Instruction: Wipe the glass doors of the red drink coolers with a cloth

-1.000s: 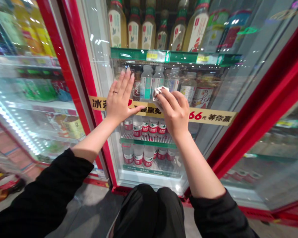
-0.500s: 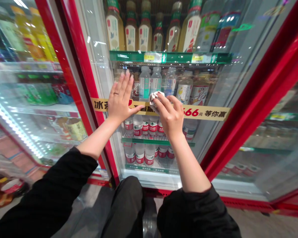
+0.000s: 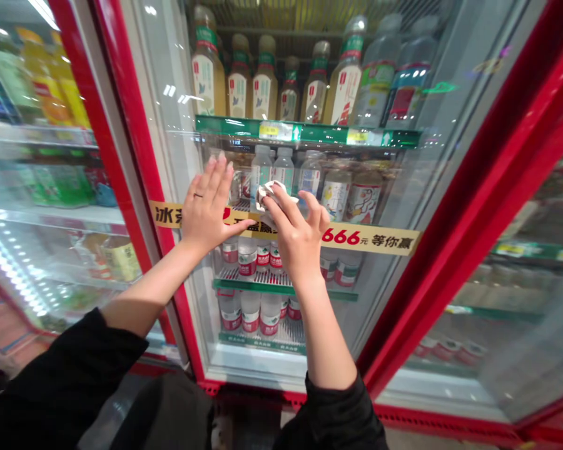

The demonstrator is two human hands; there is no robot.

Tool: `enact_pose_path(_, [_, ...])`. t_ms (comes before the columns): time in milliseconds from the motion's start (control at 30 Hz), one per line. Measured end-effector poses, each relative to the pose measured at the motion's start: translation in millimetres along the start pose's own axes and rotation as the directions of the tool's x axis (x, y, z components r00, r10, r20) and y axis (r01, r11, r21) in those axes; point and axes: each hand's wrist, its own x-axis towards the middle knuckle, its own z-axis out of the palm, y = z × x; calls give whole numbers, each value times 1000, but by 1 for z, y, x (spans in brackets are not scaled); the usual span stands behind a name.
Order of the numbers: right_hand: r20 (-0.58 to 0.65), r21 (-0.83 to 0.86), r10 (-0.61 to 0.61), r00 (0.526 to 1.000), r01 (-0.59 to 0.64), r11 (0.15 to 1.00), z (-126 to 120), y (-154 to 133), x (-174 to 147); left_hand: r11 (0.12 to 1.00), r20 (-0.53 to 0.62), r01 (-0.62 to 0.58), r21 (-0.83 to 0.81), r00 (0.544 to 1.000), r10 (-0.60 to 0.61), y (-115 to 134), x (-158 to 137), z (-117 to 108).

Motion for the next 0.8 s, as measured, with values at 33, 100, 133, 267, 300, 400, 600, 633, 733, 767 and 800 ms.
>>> enact_pose_path(33, [-17, -15, 25, 1000, -25, 1000, 1, -2, -1, 1000, -2, -2, 3, 1000, 2, 0, 0, 0])
enact_pose_path(100, [-55, -15, 53, 997, -54, 998, 4, -6, -3, 1000, 0, -5, 10, 1000, 5, -1, -1, 1])
enact_pose_path(133, [-70, -5, 50, 996, -50, 999, 5, -8, -4, 1000, 3, -7, 14, 1000, 6, -2, -1, 0])
enact_pose_path(267, [-91, 19, -10, 996, 11, 1000, 5, -2, -11, 1000, 40, -4, 26, 999, 3, -4, 0, -2])
enact_pose_path(300, [-111, 12, 1, 994, 0, 1000, 4, 2, -12, 1000, 53, -2, 23, 999, 0, -4, 0, -3])
enact_pose_path(400, [-186, -4, 74, 980, -76, 997, 0, 9, -10, 1000, 78, 4, -8, 997, -3, 0, 1, -7])
enact_pose_path(600, [30, 3, 63, 998, -64, 998, -8, -8, -11, 993, 57, 57, -99, 997, -52, 18, 6, -5])
enact_pose_path(633, [39, -1, 55, 998, -55, 998, -9, -9, -13, 991, 49, 63, -117, 997, -58, 20, 7, -5])
enact_pose_path(733, [-53, -32, 32, 998, -34, 999, -7, 2, -21, 986, 39, 75, -149, 997, -70, 24, 8, -4])
enact_pose_path(767, [-101, -45, 28, 994, -33, 998, -6, 7, -23, 986, 47, 82, -145, 996, -76, 25, 9, -4])
enact_pose_path(800, [-149, -56, 31, 988, -40, 998, -5, 12, -25, 987, 60, 92, -133, 995, -85, 26, 10, -5])
